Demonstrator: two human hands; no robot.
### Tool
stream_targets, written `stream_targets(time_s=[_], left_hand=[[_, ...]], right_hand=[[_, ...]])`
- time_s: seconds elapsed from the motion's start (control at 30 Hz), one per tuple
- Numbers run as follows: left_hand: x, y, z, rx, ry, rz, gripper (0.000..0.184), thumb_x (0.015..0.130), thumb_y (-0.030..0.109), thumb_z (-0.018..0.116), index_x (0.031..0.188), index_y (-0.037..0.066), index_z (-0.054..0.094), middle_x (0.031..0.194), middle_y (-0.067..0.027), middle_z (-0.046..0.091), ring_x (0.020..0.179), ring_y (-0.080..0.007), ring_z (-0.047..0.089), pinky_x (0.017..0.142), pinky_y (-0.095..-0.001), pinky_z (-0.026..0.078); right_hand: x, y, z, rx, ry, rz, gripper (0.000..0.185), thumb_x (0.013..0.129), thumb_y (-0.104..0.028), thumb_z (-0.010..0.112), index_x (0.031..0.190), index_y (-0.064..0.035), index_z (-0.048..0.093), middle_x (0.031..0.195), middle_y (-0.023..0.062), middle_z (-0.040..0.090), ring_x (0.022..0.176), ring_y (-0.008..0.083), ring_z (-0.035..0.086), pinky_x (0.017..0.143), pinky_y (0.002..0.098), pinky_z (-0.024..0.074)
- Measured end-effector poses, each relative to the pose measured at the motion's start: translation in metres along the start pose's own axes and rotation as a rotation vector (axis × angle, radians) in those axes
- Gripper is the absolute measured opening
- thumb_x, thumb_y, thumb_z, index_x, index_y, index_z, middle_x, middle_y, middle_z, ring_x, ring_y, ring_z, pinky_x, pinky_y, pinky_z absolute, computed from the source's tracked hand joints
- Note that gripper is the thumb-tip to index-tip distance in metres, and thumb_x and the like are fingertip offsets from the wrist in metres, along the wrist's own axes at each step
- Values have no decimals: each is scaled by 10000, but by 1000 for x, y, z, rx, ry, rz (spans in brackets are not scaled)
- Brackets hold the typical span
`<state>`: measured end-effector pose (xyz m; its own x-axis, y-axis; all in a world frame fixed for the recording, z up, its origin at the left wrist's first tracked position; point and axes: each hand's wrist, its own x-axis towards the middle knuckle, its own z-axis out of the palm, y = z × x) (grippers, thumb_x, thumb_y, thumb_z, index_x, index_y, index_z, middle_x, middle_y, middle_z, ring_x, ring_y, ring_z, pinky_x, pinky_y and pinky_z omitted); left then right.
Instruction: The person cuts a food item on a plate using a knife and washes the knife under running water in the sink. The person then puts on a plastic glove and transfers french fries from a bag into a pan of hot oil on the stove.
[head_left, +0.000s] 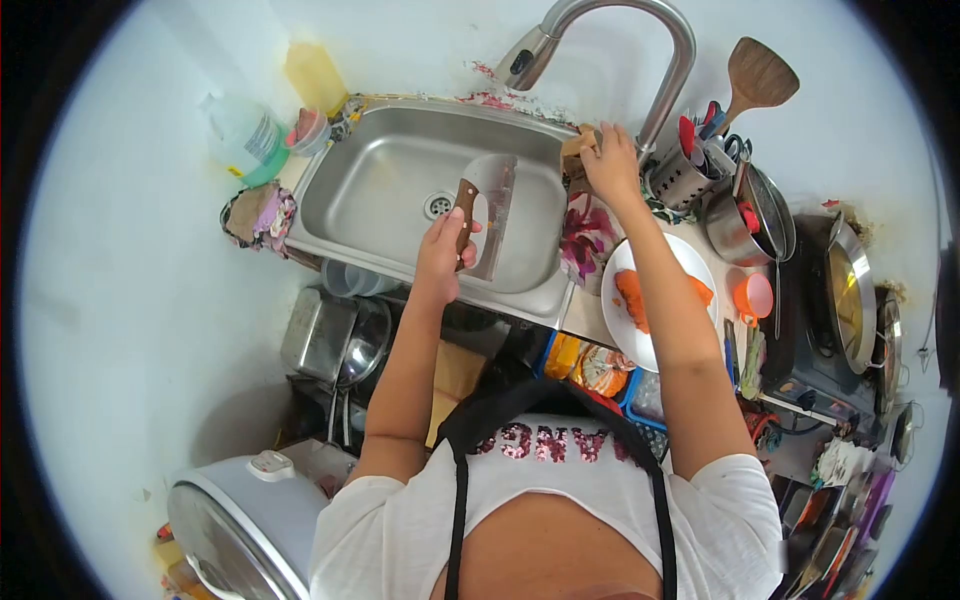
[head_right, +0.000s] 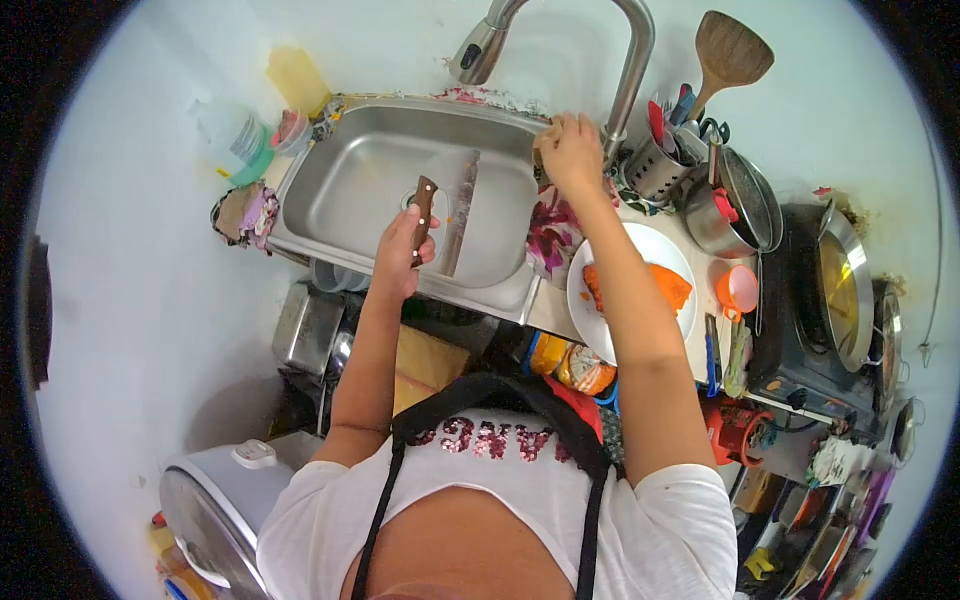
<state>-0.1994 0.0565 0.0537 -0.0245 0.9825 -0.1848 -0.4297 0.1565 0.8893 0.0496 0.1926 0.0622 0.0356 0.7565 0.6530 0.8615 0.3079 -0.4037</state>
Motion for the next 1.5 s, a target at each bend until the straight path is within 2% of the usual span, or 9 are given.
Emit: stream_targets(time_s=[0.17,0.27,0.37,0.5,0.73,1.0,1.13,1.33,1.5], left_hand=[[26,10,-3,5,-14,-69,309,966,325,466,1049,34,529,882,-61,539,527,-91,407,467,-234,325],[42,12,-7,0,-42,-55,310,969,313,454,1078,33,526,876,-55,533,525,-89,402,470,-239,325],[56,15,-8,-5,-51,-77,306,972,301,443,1100,35,522,874,-49,527,524,-86,395,477,-242,324],[73,15,-17,-4,-85,-61,303,971,311,444,1074,35,513,882,-53,527,526,-90,393,479,-247,323],[96,13,-23,-20,-133,-22,301,970,331,450,977,35,504,890,-68,545,525,-98,398,476,-253,327],[106,14,-24,-88,-163,-29,359,987,365,413,1108,44,519,870,-49,517,527,-93,383,492,-249,323],[109,15,-27,-94,-164,-6,375,983,377,418,1078,30,526,875,-57,513,539,-99,389,497,-255,328],[108,14,-22,-106,-134,-76,375,1000,374,381,1118,44,516,858,-43,500,520,-96,382,476,-251,321],[113,18,-36,-144,-135,-89,374,1002,371,375,1121,45,515,828,-34,494,495,-82,366,454,-239,308]], right_hand=[[8,11,-13,118,-509,198,475,855,-257,537,1221,42,490,1155,248,567,1077,404,542,942,441,420],[0,10,-19,66,-536,168,510,836,-270,595,1254,-4,475,1249,235,513,1132,393,503,952,427,412],[-20,-17,-34,-90,-320,7,487,828,-238,606,1248,-23,484,1222,222,533,1109,398,516,938,437,416],[-104,-48,-39,132,-342,-118,504,788,-75,591,1274,-33,463,1249,203,514,1193,375,458,1021,452,360],[-189,-63,-68,-281,-442,-41,539,865,-317,571,1325,-64,451,1381,166,415,1377,324,241,1117,506,174],[-191,-41,-86,-427,-437,-15,593,869,-391,553,1350,-69,425,1399,132,411,1367,316,270,1117,500,169],[-172,-59,-70,-240,-403,74,609,877,-347,546,1382,-50,380,1423,166,376,1371,340,255,1125,491,165],[-110,-121,16,229,-476,-163,597,949,-387,427,1405,-16,323,1470,185,294,1388,338,210,1139,447,152],[-94,-123,53,213,-543,-273,611,965,-427,366,1422,-27,295,1493,174,246,1404,310,178,1143,450,134]])
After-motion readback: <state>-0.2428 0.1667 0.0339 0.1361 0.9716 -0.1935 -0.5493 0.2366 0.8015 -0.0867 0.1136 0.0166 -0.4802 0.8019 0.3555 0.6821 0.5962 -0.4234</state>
